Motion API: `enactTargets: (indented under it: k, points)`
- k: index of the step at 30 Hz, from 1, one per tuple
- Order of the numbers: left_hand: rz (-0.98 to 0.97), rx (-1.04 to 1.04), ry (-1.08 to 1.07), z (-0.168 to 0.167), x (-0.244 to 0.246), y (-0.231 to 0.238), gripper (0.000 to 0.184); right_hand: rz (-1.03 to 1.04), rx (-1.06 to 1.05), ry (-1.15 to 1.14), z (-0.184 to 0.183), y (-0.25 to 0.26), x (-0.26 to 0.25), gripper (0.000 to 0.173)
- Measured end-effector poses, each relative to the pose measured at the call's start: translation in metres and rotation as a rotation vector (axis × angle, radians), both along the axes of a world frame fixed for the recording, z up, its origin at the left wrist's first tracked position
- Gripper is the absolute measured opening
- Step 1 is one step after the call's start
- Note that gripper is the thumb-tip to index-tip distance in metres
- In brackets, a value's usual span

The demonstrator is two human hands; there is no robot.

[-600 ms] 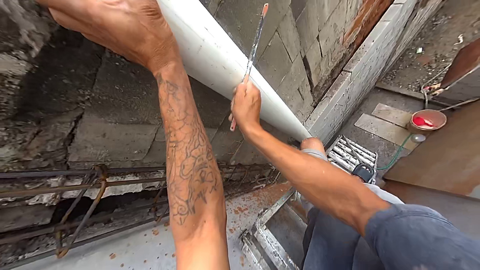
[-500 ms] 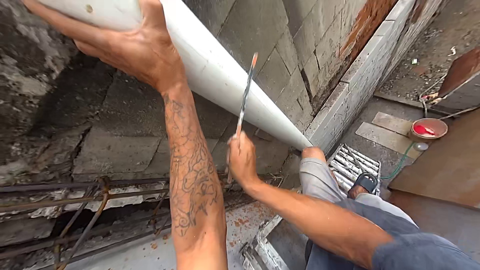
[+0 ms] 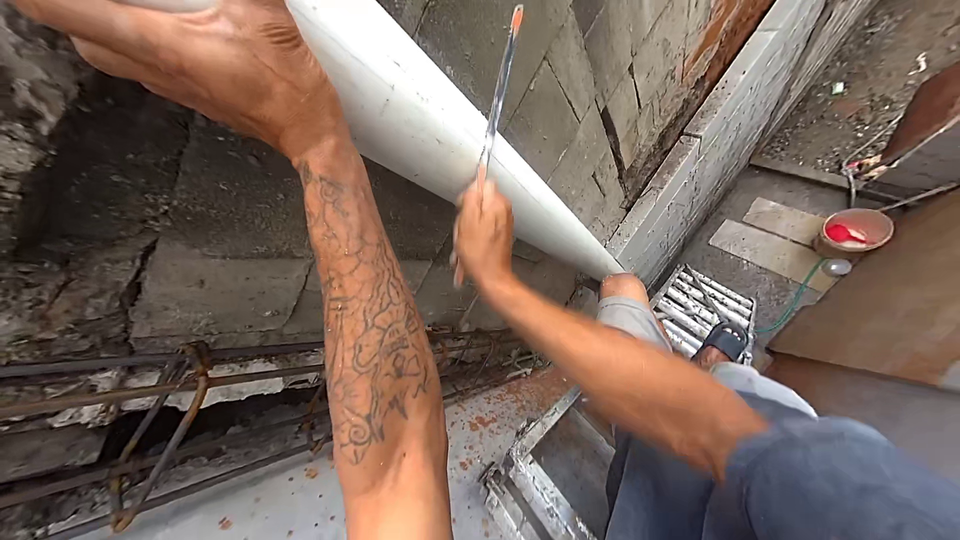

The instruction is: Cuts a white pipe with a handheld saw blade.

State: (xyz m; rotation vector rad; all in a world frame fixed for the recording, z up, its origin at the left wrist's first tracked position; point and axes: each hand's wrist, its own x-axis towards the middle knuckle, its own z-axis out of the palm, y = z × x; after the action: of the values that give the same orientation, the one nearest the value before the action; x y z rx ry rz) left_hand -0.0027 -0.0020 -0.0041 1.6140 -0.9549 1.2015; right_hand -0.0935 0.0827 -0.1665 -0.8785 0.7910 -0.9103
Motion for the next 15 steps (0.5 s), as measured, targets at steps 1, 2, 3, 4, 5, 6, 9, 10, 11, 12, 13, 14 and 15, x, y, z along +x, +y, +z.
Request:
enactTargets:
  k: [1,2,3,4,5,6,9,10,11,12,13,14,15]
  points:
    - [-0.016,-0.014,-0.009,0.002,-0.001,0.0,0.12,0.036,-0.013,-0.04,-0.005,0.022,-0.003,0.034]
    - [-0.079,-0.037,-0.021,0.005,-0.003,-0.002,0.127,0.047,-0.019,-0.072,-0.008,0.037,-0.005,0.032]
    - [-0.131,-0.043,-0.024,0.006,-0.004,-0.004,0.13,0.057,-0.01,-0.077,-0.009,0.039,-0.005,0.032]
    - [-0.132,-0.033,-0.028,0.005,-0.003,-0.003,0.13,0.067,-0.004,-0.071,-0.008,0.029,-0.005,0.033]
    - [-0.093,-0.021,-0.028,0.004,-0.001,-0.002,0.125,0.032,0.003,-0.062,-0.004,0.012,-0.002,0.034]
    - [-0.047,0.005,-0.02,0.002,0.0,-0.001,0.117,-0.018,0.026,-0.054,0.002,-0.005,0.003,0.035]
    - [0.001,-0.005,0.007,0.0,0.0,0.002,0.109,-0.031,-0.015,-0.016,-0.003,0.014,0.006,0.036]
    - [-0.034,-0.03,-0.013,0.002,-0.001,0.001,0.118,-0.018,-0.056,-0.02,-0.01,0.035,0.006,0.034]
    - [-0.095,-0.048,-0.029,0.004,-0.004,-0.003,0.127,-0.025,-0.076,-0.014,-0.015,0.046,0.008,0.031]
    - [-0.111,-0.045,-0.027,0.004,-0.005,-0.003,0.131,0.014,-0.071,-0.008,-0.016,0.045,0.005,0.032]
    - [-0.089,-0.032,-0.026,0.004,-0.003,0.0,0.13,0.04,-0.062,-0.004,-0.014,0.031,0.004,0.034]
    - [-0.053,-0.017,-0.017,0.003,-0.001,0.001,0.122,0.003,-0.056,-0.003,-0.01,0.01,0.006,0.034]
    - [-0.033,-0.012,-0.022,0.001,-0.001,0.0,0.11,-0.053,-0.035,-0.001,-0.005,-0.008,0.009,0.034]
